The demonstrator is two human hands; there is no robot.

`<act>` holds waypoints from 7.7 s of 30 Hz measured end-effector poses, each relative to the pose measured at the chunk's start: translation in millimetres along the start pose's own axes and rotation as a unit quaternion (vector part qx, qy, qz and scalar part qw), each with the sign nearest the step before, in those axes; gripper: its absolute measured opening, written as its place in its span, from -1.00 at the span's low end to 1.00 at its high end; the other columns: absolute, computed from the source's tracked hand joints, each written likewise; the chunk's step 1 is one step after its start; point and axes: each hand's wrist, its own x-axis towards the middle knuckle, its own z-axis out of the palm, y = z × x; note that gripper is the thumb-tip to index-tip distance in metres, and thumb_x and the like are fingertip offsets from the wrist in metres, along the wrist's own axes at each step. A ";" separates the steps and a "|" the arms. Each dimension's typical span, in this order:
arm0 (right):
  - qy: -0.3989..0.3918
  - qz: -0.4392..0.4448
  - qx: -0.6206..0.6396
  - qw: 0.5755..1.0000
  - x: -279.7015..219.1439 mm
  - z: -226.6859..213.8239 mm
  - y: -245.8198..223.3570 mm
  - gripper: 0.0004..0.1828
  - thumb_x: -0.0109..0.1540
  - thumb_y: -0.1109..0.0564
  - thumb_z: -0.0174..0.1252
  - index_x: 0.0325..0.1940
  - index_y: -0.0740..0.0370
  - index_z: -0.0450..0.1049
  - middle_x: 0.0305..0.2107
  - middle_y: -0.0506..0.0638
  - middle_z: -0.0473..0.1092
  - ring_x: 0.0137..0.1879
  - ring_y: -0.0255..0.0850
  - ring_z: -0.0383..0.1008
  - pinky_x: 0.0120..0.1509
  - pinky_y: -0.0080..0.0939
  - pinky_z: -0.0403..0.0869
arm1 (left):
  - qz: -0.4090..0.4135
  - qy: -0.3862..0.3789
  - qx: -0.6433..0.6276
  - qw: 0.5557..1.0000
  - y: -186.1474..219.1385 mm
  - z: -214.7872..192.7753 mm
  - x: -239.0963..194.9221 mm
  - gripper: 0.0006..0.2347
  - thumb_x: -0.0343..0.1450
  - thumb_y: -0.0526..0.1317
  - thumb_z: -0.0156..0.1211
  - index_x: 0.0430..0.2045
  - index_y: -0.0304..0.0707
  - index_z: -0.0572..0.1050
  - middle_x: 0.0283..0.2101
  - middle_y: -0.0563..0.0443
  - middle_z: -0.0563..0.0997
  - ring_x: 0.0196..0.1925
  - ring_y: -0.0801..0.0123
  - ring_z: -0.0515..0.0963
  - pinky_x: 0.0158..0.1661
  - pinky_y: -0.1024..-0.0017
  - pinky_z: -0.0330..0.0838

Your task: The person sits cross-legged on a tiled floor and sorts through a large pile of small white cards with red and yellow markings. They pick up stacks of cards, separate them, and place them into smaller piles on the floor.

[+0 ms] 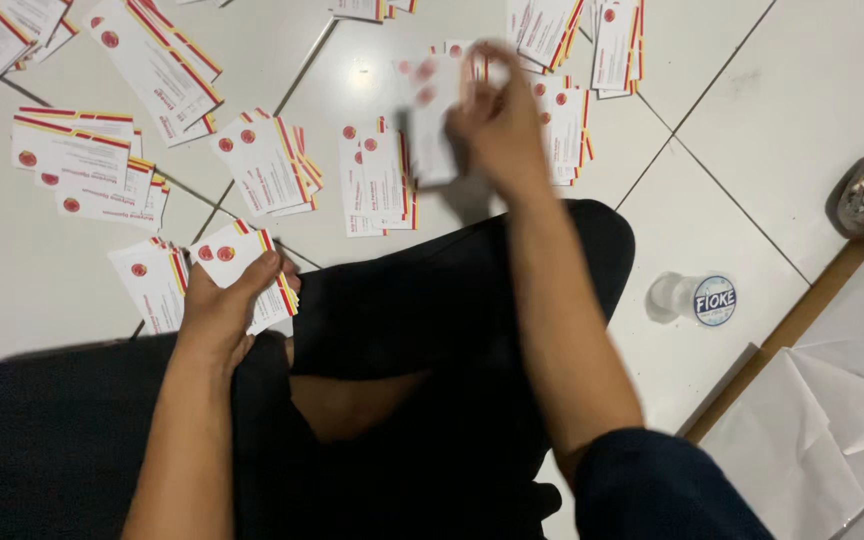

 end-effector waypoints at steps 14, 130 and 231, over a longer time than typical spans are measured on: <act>0.311 -0.025 -0.264 0.913 136.0 -138.0 68.3 -0.50 0.33 0.16 0.25 -0.48 0.02 0.03 -0.60 -0.22 -0.04 -0.38 -0.30 -0.11 -0.30 -0.17 0.01 | -0.069 0.000 -0.114 0.991 5.1 -2.5 -0.5 -0.69 0.29 -0.36 0.00 -0.15 -0.66 0.48 -0.35 -0.48 0.61 -0.51 -0.19 0.59 -0.51 0.04 0.53; -0.248 -0.040 0.335 0.908 -123.8 136.0 14.0 -0.55 0.17 0.38 0.28 0.09 0.32 0.31 -0.31 0.03 0.49 -0.24 -0.33 0.52 -0.11 -0.26 0.55 | 0.079 0.061 -0.102 0.990 -30.2 4.7 -4.1 -0.60 0.20 -0.22 0.62 -0.15 -0.25 0.56 -0.25 0.05 0.66 -0.21 0.41 0.67 -0.06 0.40 0.59; -0.151 -0.147 -0.045 0.977 -129.8 108.9 17.5 -0.20 -0.01 0.04 0.60 0.19 0.21 0.34 0.03 0.18 0.36 0.16 0.12 0.45 0.27 0.15 0.47 | 0.093 -0.024 -0.126 0.987 -10.5 -11.0 -6.3 -0.67 0.31 -0.35 0.30 -0.16 -0.74 0.45 -0.37 -0.45 0.62 -0.39 -0.07 0.71 -0.45 -0.04 0.68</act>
